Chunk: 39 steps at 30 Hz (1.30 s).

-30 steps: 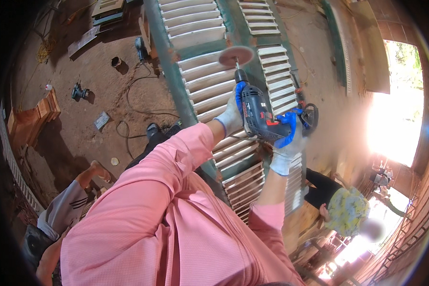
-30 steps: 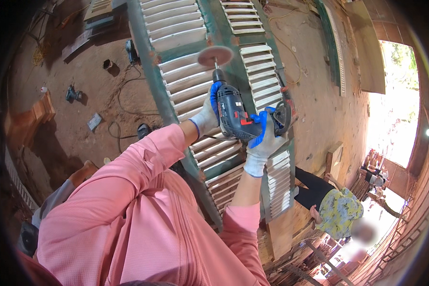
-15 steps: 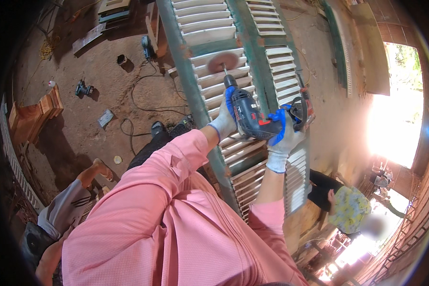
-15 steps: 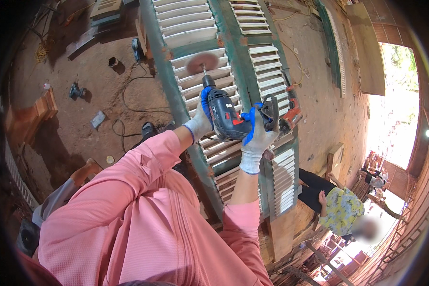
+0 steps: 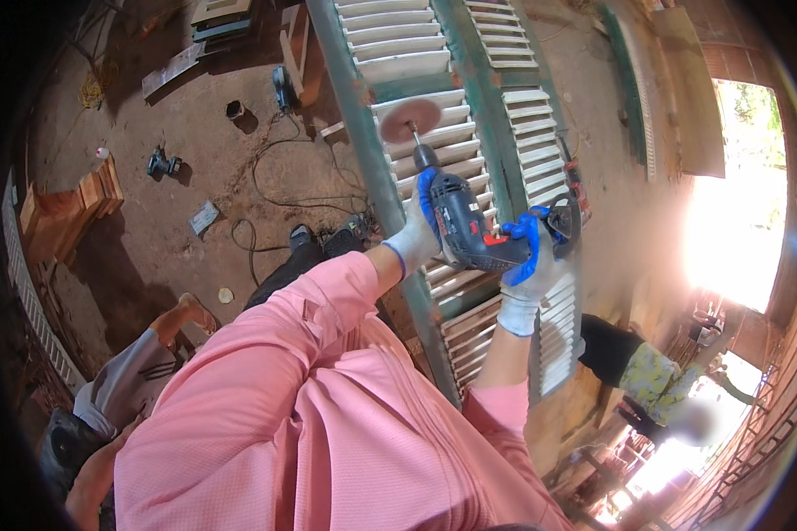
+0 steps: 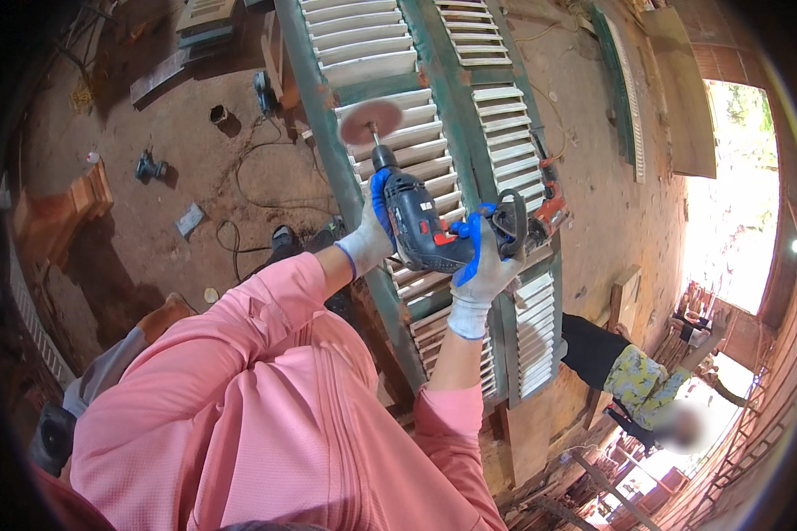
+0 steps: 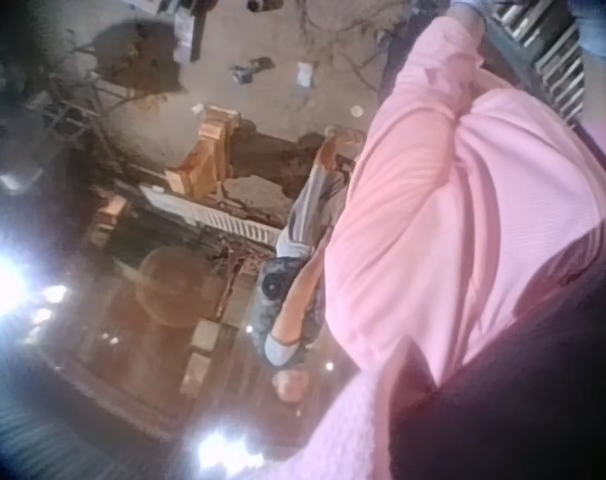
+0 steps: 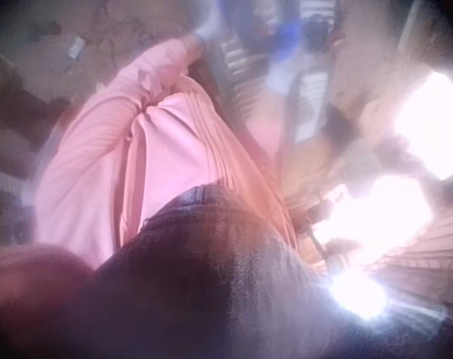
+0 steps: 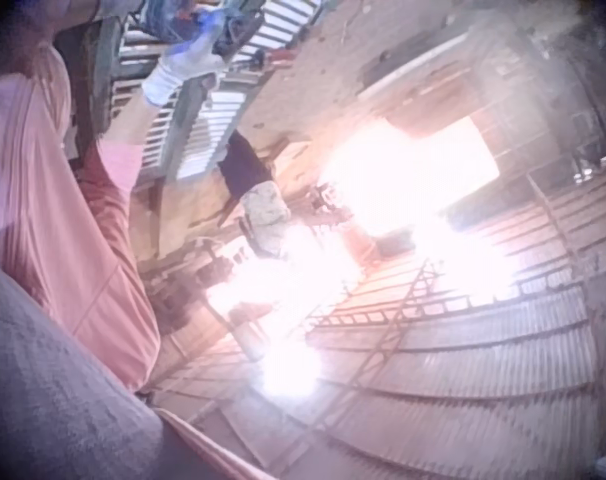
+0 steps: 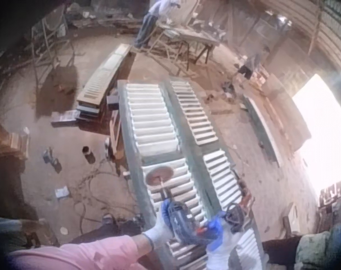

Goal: The person uses a handheld power sander to smooth the surface of a wooden slatted panel. They move the tool back and forth across the slats, generating sawdust.

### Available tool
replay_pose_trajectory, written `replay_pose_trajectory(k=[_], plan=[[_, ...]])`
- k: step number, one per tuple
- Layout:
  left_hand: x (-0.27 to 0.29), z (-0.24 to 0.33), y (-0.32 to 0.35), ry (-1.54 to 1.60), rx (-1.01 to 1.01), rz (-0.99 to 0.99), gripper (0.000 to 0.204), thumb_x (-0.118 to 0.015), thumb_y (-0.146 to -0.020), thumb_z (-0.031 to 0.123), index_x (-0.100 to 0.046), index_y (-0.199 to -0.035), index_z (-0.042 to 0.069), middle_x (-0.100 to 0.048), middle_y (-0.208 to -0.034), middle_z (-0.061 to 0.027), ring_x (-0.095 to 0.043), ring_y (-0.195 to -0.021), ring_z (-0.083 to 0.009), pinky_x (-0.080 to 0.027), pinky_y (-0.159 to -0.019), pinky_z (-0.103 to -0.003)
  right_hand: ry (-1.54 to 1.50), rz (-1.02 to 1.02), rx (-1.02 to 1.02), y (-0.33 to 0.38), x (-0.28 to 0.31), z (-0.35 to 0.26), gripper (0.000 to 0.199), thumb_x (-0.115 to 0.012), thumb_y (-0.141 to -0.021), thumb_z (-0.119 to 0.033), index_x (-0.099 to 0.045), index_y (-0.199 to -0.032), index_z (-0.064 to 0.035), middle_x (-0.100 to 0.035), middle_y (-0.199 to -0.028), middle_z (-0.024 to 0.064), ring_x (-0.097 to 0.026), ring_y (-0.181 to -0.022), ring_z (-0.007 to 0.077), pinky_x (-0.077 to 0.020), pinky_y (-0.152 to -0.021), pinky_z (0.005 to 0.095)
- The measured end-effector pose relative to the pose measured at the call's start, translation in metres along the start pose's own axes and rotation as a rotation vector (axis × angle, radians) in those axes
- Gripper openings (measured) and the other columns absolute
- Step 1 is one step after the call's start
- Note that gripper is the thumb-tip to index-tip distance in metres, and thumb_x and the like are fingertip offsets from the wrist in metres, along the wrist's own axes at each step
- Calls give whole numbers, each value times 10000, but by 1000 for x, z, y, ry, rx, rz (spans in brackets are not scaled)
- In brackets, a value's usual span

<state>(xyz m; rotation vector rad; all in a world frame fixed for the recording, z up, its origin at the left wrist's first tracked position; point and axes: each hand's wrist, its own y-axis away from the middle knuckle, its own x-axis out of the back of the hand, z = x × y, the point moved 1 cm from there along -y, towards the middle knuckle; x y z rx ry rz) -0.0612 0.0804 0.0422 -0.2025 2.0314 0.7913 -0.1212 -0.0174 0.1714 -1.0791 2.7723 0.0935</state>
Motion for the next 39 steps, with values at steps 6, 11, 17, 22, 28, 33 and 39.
replay_pose_trajectory(k=[6, 11, 17, 22, 28, 33, 39], plan=[[25, 1, -2, 39, -18, 23, 607, -578, -834, 672, -646, -1008, 94, -668, -915, -162, -658, -830, -393, -522, -843, -641, 23, 26, -1, 15, -4, -3, 233, -654, -820, 45, -633, -1052, 50, -664, -849, 119, -652, -644, 187, -592, -603, 341], [23, 6, -3, -95, -74, -19, 513, -575, -863, 603, -670, -1006, 120, -707, -918, -116, -685, -798, -310, -573, -800, -509, -42, 47, 25, 19, -1, 3, 209, -627, -835, 48, -629, -1042, 66, -664, -828, 118, -652, -644, 194, -584, -603, 339], [1, -6, 6, -97, 40, 40, 582, -564, -846, 643, -669, -1028, 100, -699, -936, -150, -687, -834, -349, -565, -830, -550, -20, 75, 15, 12, 6, 0, 203, -632, -834, 35, -626, -1033, 74, -660, -806, 119, -650, -643, 205, -574, -622, 336], [12, -12, -13, -28, 63, 82, 681, -540, -826, 716, -644, -1049, 80, -669, -958, -193, -663, -835, -432, -523, -858, -642, 19, 50, 9, -1, 16, 2, 203, -647, -832, 21, -625, -1028, 71, -654, -819, 112, -648, -645, 203, -579, -631, 337], [16, -18, -53, -120, 32, 74, 648, -508, -869, 691, -660, -1055, 88, -679, -970, -195, -667, -860, -426, -519, -889, -636, 28, 115, 13, -22, 45, 16, 203, -639, -846, 4, -626, -1040, 61, -646, -872, 110, -637, -650, 195, -580, -639, 344], [30, -29, -88, -130, 14, -11, 580, -512, -896, 636, -674, -1019, 92, -702, -906, -150, -685, -806, -369, -575, -823, -533, 93, 147, 18, -39, 59, 19, 164, -619, -862, -17, -589, -1015, 33, -594, -794, 91, -592, -666, 176, -562, -651, 338], [23, -35, -118, -199, 25, -4, 468, -630, -858, 584, -681, -961, 131, -712, -859, -102, -681, -711, -262, -587, -724, -436, 86, 188, 102, -54, 80, 32, 124, -639, -862, -38, -619, -962, 33, -624, -872, 98, -614, -685, 196, -563, -665, 352]])
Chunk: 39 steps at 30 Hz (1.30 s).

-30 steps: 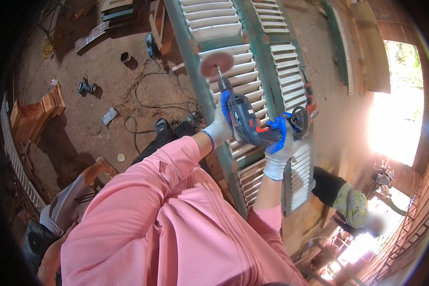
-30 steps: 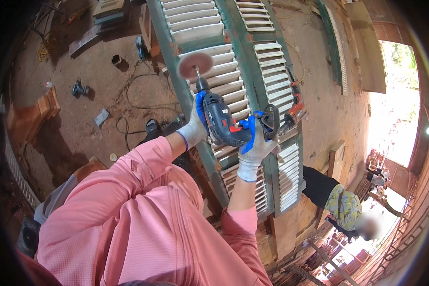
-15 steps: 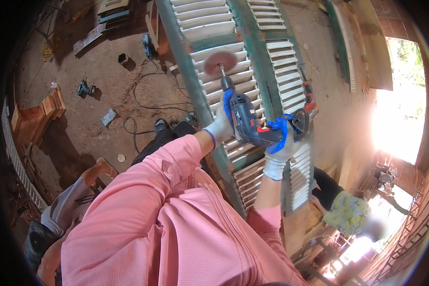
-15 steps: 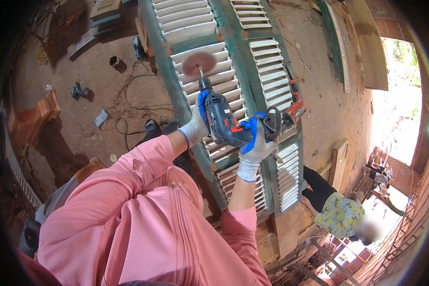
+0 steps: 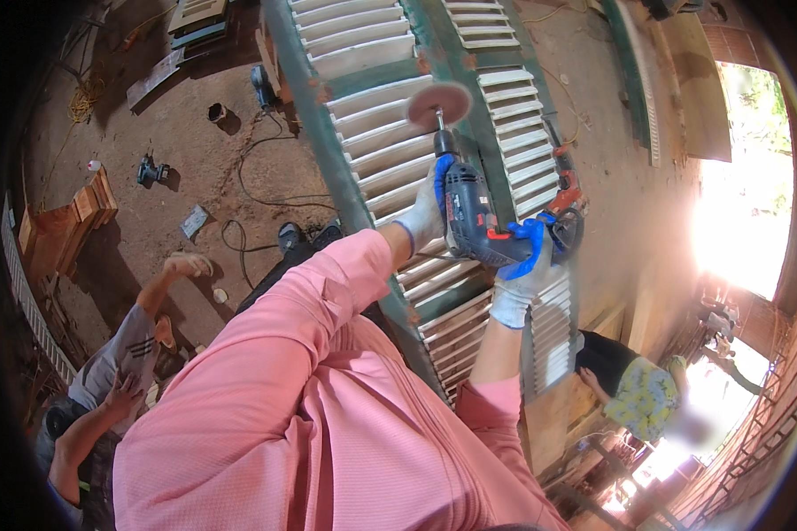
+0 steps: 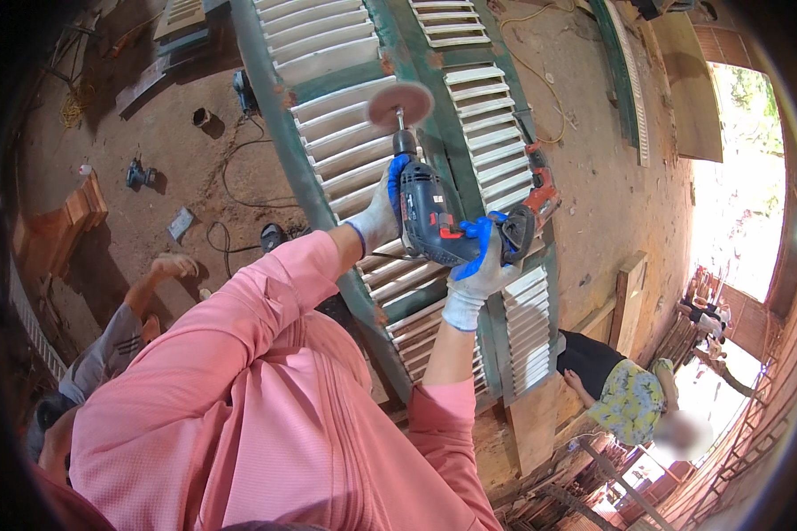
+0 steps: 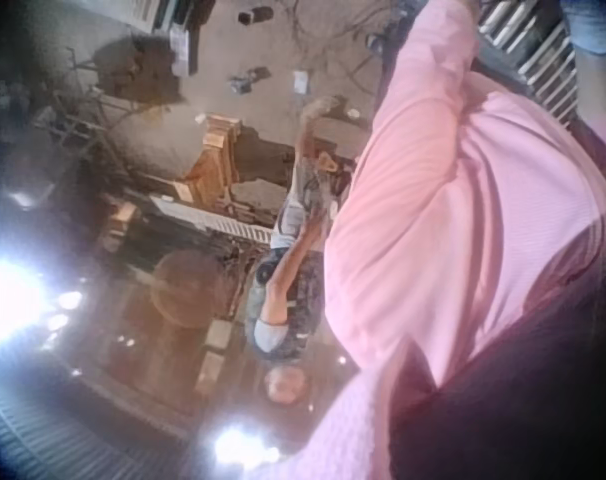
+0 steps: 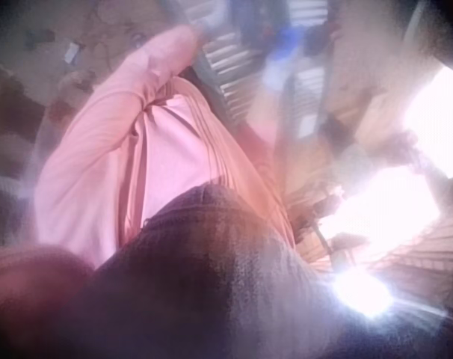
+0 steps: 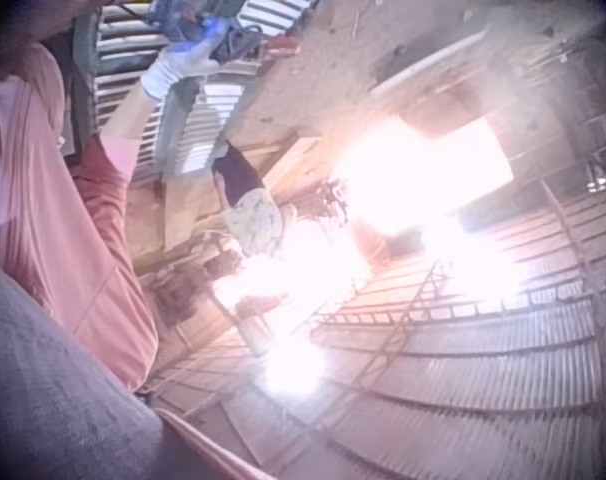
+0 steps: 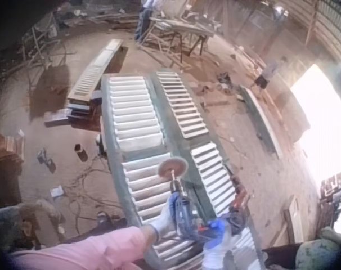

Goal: The person uses a handheld power sander to smooth the surface of a wooden slatted panel. They move the tool back and forth across the slats, generating sawdust.

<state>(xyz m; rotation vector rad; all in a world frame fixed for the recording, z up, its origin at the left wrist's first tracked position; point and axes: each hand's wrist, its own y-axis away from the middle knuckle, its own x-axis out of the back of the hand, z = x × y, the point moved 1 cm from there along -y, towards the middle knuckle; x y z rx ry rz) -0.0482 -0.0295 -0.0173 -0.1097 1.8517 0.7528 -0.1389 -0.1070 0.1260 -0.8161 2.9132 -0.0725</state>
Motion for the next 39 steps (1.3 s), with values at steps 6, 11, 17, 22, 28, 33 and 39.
replay_pose_trajectory(k=[6, 11, 17, 22, 28, 33, 39], plan=[[-5, -2, -20, -2, -28, 41, 498, -604, -875, 593, -675, -988, 113, -706, -844, -117, -677, -697, -279, -594, -716, -440, -28, 26, -8, -11, 10, 9, 155, -652, -859, -25, -623, -998, 38, -638, -908, 104, -629, -703, 202, -567, -652, 346], [-11, 0, -13, -31, -15, 49, 505, -587, -882, 598, -673, -992, 112, -708, -862, -113, -679, -716, -279, -593, -722, -442, -63, -11, -16, -9, 7, 2, 212, -663, -855, -8, -625, -1057, 45, -648, -933, 106, -634, -696, 197, -577, -636, 343], [5, -1, 6, -35, -79, 15, 522, -584, -872, 607, -682, -1004, 111, -714, -900, -119, -686, -782, -285, -580, -790, -450, -64, -83, -57, -7, 1, -3, 224, -671, -850, 6, -626, -1065, 46, -654, -941, 101, -636, -698, 187, -579, -638, 343], [9, 11, 12, 8, -42, 7, 579, -578, -849, 655, -683, -1015, 110, -714, -893, -128, -683, -778, -315, -574, -794, -476, -77, -46, -25, 12, -13, -7, 226, -657, -843, 31, -628, -1066, 42, -658, -936, 102, -636, -683, 187, -579, -647, 345], [-17, 20, 11, -50, -90, 1, 476, -615, -855, 604, -676, -955, 143, -705, -836, -88, -683, -720, -250, -588, -744, -428, -68, -96, -36, -7, -26, -9, 196, -683, -854, -17, -641, -1034, 46, -655, -895, 96, -643, -712, 182, -588, -651, 358], [-16, 19, 19, 77, -41, -185, 561, -517, -894, 656, -661, -972, 120, -699, -898, -116, -680, -797, -307, -572, -794, -479, 30, -60, 63, 9, -66, -31, 232, -713, -856, -59, -655, -1062, 30, -660, -915, 77, -638, -746, 153, -573, -661, 331], [-4, 34, 49, 126, 36, -138, 637, -461, -877, 726, -657, -1055, 146, -674, -1044, -163, -644, -962, -407, -483, -948, -603, 29, -174, -61, 7, -57, -21, 389, -722, -852, -69, -634, -1216, 32, -682, -1019, 53, -633, -822, 124, -537, -725, 286]])
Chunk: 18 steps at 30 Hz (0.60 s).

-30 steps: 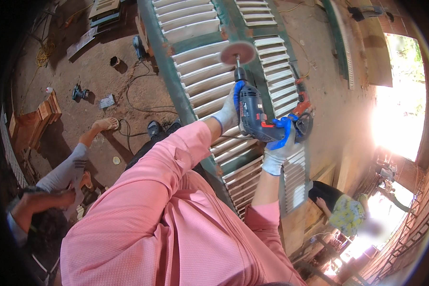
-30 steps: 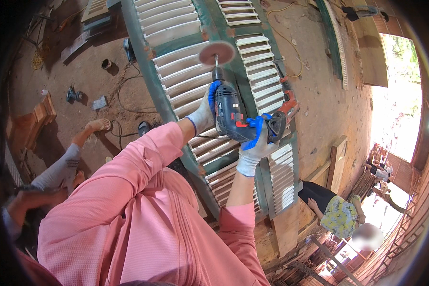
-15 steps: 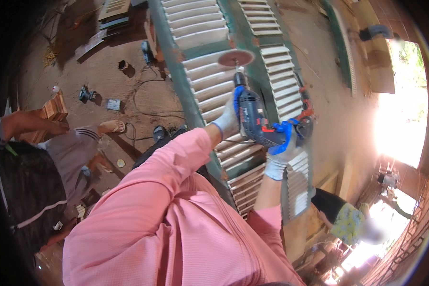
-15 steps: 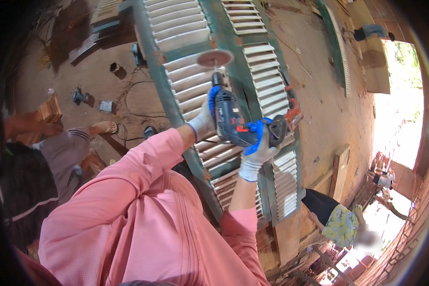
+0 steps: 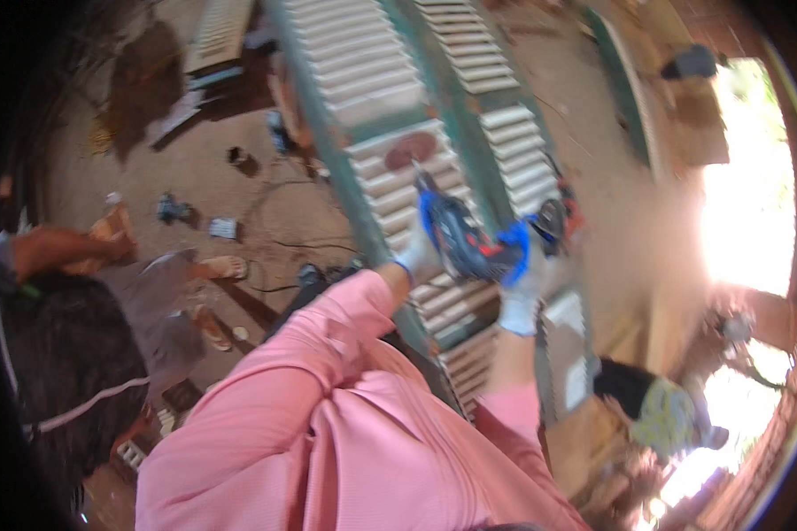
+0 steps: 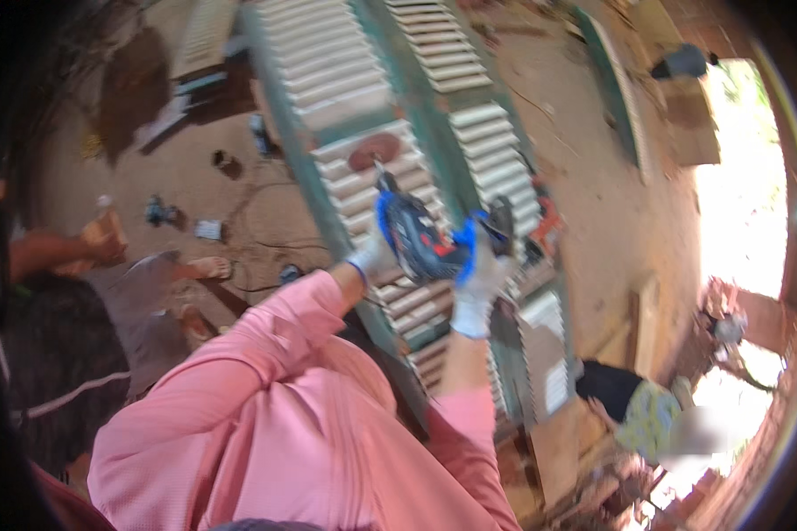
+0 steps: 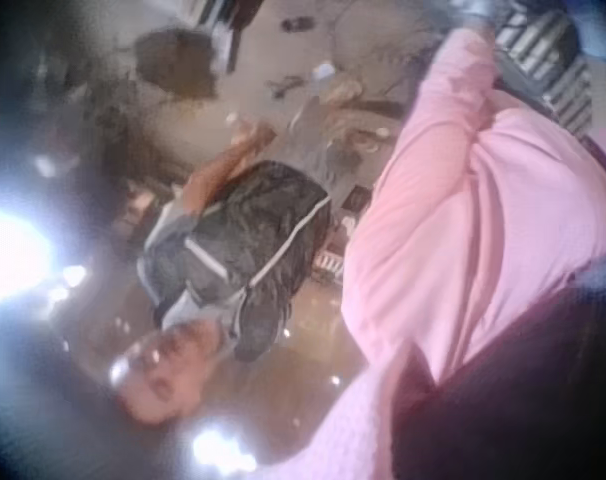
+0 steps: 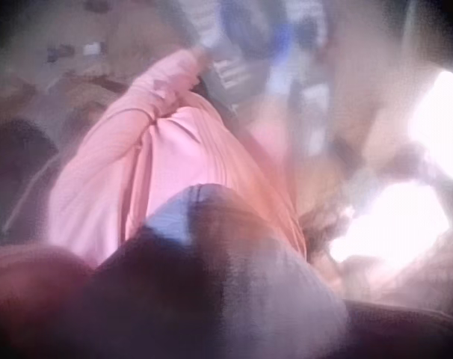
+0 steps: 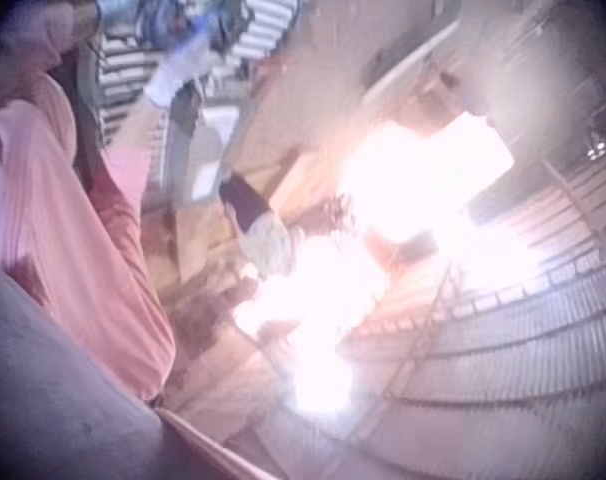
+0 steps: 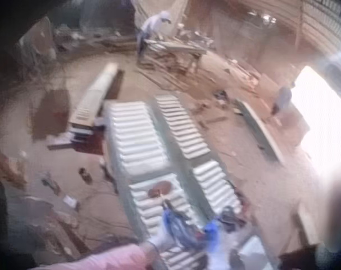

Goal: The person uses a handheld power sander to smooth the surface of a wooden slatted panel. They move the tool back and forth across the slats, generating sawdust.

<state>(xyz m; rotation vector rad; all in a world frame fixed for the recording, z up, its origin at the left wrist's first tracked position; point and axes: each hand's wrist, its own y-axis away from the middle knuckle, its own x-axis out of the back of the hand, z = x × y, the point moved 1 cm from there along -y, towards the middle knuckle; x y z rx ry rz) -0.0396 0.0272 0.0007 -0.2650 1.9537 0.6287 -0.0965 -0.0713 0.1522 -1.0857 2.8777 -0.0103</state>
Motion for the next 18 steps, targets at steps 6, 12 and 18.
replay_pose_trajectory(k=[6, 12, 18], plan=[[16, -1, 24, -32, -4, -43, 646, -476, -862, 726, -653, -1098, 151, -686, -1037, -122, -659, -942, -341, -508, -938, -548, -4, -27, -112, 13, 12, 19, 394, -726, -821, -28, -644, -1204, 16, -692, -990, 67, -646, -788, 136, -543, -707, 296], [-23, 3, 34, -56, -74, 15, 631, -454, -860, 739, -642, -1039, 164, -685, -971, -105, -667, -894, -328, -519, -901, -554, -203, -72, -133, 3, 3, 16, 356, -703, -847, -12, -632, -1195, 11, -675, -939, 74, -651, -715, 146, -570, -603, 302], [7, -8, 15, -5, -99, 125, 587, -453, -878, 687, -666, -1032, 162, -700, -960, -122, -671, -889, -366, -516, -901, -582, -159, -26, -141, 5, 5, 12, 452, -700, -828, -11, -595, -1263, 51, -677, -965, 85, -660, -735, 152, -579, -630, 302]])
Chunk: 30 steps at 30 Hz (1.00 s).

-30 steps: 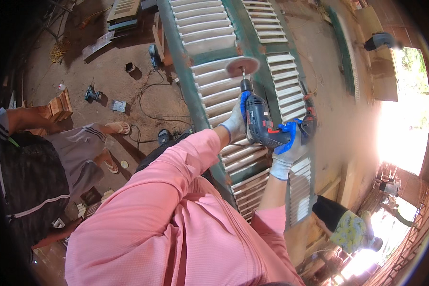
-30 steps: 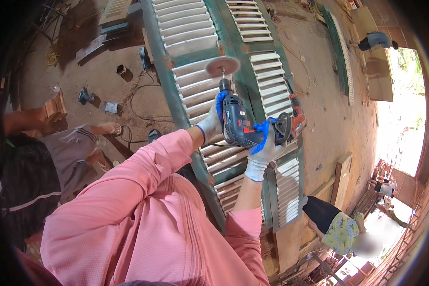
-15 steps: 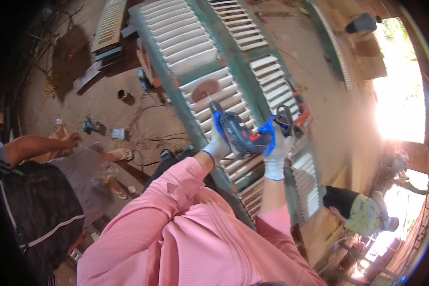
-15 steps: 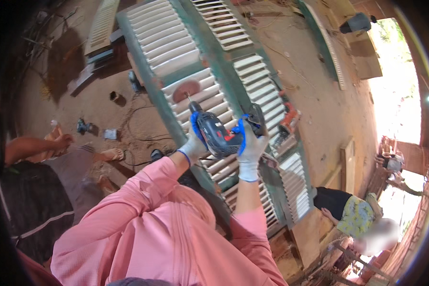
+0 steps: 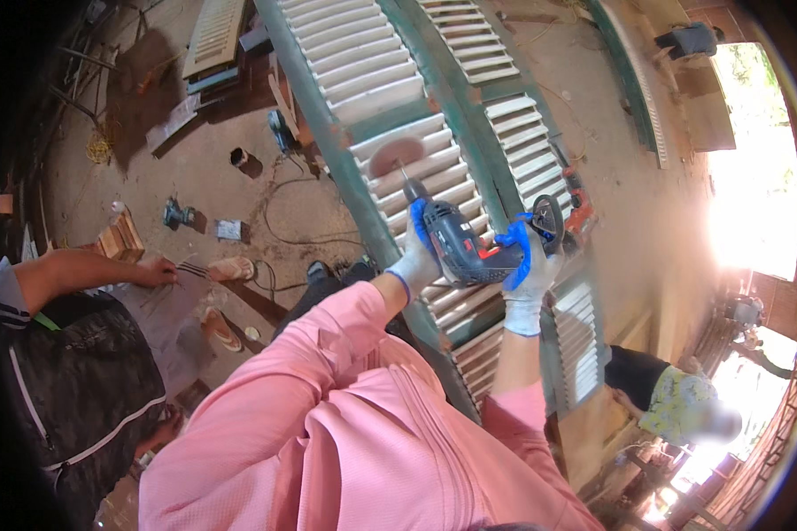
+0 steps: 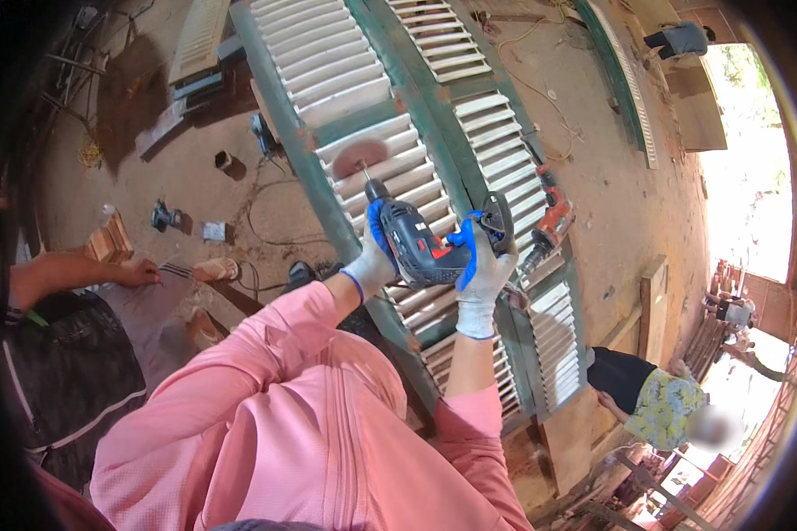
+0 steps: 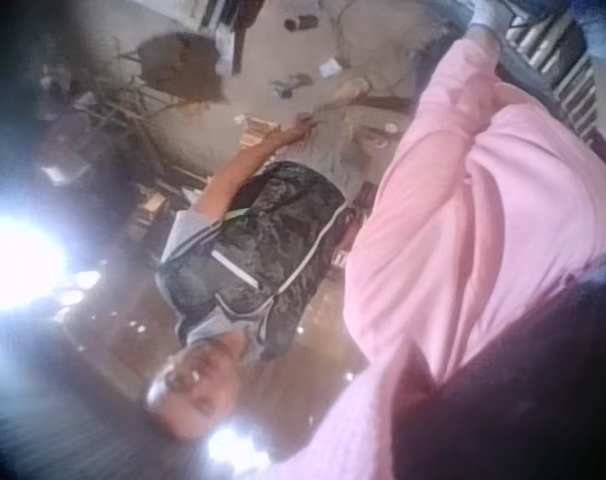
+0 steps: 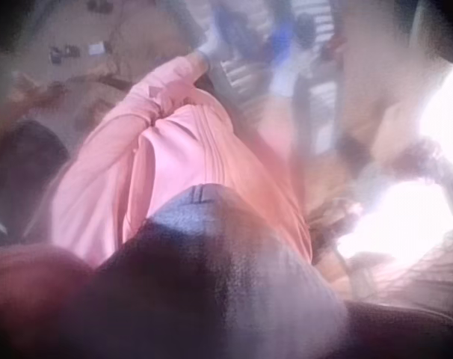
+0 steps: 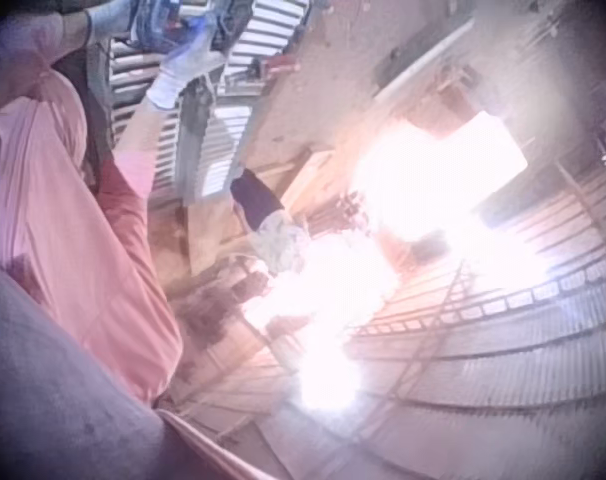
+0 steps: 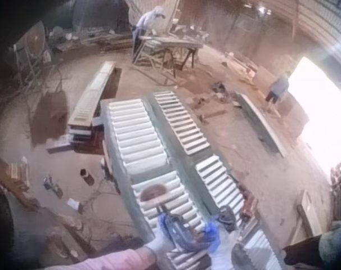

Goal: The person uses a handheld power sander to smooth the surface of a wooden slatted panel. They move the tool back and forth across the slats, generating sawdust.

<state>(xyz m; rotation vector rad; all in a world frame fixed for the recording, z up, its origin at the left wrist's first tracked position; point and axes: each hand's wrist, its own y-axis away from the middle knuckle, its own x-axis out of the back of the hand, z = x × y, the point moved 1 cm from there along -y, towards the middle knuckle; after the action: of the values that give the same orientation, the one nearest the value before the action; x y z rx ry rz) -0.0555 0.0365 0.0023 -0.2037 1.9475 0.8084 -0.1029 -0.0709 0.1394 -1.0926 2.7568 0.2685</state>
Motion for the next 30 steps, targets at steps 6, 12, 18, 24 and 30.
replay_pose_trajectory(k=[6, 12, 18, 24, 30], plan=[[-5, 2, -46, 6, 86, -28, 625, -485, -858, 697, -661, -980, 110, -698, -903, -151, -679, -840, -371, -538, -861, -581, 74, 121, 128, -17, 3, -9, 269, -687, -838, -15, -641, -1097, 39, -672, -892, 85, -655, -675, 167, -586, -618, 330], [-14, -10, -78, -82, 55, -16, 474, -598, -850, 620, -672, -930, 158, -705, -834, -97, -690, -765, -275, -584, -766, -473, 50, 94, 133, -35, 28, -5, 230, -665, -842, 7, -638, -1069, 38, -660, -880, 91, -647, -670, 181, -591, -644, 353], [-10, -10, -79, -160, 20, 39, 512, -587, -840, 644, -676, -937, 149, -708, -844, -93, -685, -734, -271, -589, -740, -458, 41, 100, 155, -30, 38, 5, 280, -670, -836, 17, -624, -1111, 27, -664, -920, 95, -651, -676, 189, -596, -642, 355], [5, -4, -61, -96, 25, -13, 583, -561, -832, 667, -667, -1020, 125, -697, -915, -132, -679, -815, -329, -565, -843, -524, -30, 94, 133, -13, 28, 11, 270, -659, -841, 47, -624, -1109, 34, -670, -934, 102, -655, -697, 184, -602, -639, 353], [2, 4, -4, -63, 41, 88, 641, -556, -799, 694, -658, -1045, 111, -679, -933, -165, -671, -855, -409, -533, -869, -618, -49, 52, 98, 16, 15, 13, 255, -657, -837, 58, -633, -1090, 41, -675, -908, 120, -664, -694, 197, -605, -621, 358]])
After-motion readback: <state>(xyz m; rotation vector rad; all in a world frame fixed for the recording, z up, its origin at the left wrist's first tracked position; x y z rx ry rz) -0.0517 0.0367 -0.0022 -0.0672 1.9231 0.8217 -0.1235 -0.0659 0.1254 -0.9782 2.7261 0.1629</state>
